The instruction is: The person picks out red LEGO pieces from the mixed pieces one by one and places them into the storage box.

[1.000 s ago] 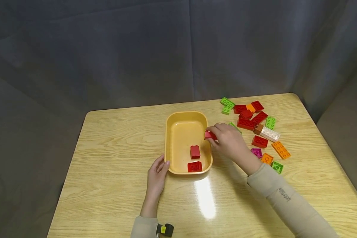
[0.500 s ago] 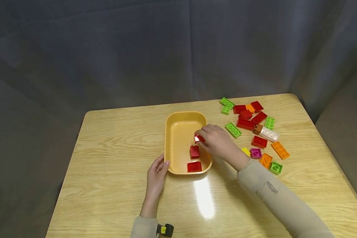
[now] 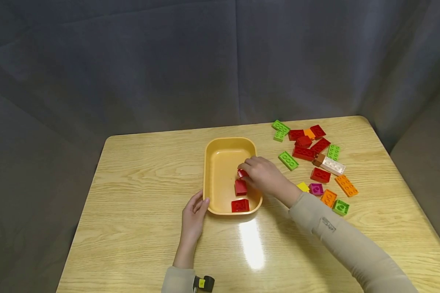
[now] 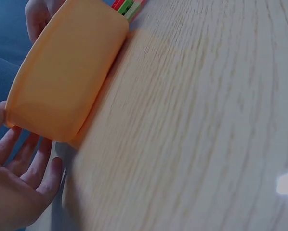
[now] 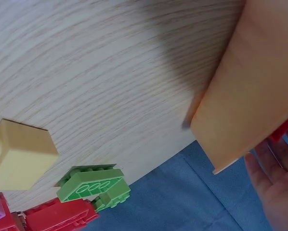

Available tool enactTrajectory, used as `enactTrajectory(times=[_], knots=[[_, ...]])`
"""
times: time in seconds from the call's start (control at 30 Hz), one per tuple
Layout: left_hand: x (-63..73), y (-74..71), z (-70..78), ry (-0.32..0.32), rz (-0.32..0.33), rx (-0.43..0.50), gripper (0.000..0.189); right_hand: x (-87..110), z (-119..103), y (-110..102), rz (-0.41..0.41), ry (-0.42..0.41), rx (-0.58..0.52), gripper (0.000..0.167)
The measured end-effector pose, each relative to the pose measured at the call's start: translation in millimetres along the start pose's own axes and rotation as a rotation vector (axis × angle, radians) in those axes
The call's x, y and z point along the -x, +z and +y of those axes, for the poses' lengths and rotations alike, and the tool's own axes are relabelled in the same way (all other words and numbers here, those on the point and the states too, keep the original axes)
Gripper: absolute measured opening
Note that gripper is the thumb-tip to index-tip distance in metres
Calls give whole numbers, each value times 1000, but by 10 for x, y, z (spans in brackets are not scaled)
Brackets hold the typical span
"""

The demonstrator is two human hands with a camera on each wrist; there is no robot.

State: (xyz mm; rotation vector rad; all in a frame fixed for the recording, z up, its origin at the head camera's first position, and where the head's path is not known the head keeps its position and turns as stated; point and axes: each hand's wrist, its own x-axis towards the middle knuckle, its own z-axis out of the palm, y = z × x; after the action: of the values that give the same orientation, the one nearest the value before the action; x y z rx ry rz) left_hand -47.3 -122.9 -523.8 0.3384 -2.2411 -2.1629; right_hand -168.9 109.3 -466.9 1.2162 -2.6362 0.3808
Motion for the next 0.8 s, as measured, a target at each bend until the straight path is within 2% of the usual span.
enactTrajectory(times=[0.17, 0.33, 0.6, 0.8], knots=[[10, 8, 66, -29, 16, -4, 46, -21, 5, 38, -8, -2, -14, 21], [40, 13, 168, -26, 18, -13, 44, -49, 8, 74, -10, -14, -18, 19], [-1, 10, 12, -2, 13, -6, 48, -84, -6, 102, -22, -20, -36, 18], [1, 13, 13, 2, 27, 3, 48, -83, 1, 118, -41, -19, -47, 21]])
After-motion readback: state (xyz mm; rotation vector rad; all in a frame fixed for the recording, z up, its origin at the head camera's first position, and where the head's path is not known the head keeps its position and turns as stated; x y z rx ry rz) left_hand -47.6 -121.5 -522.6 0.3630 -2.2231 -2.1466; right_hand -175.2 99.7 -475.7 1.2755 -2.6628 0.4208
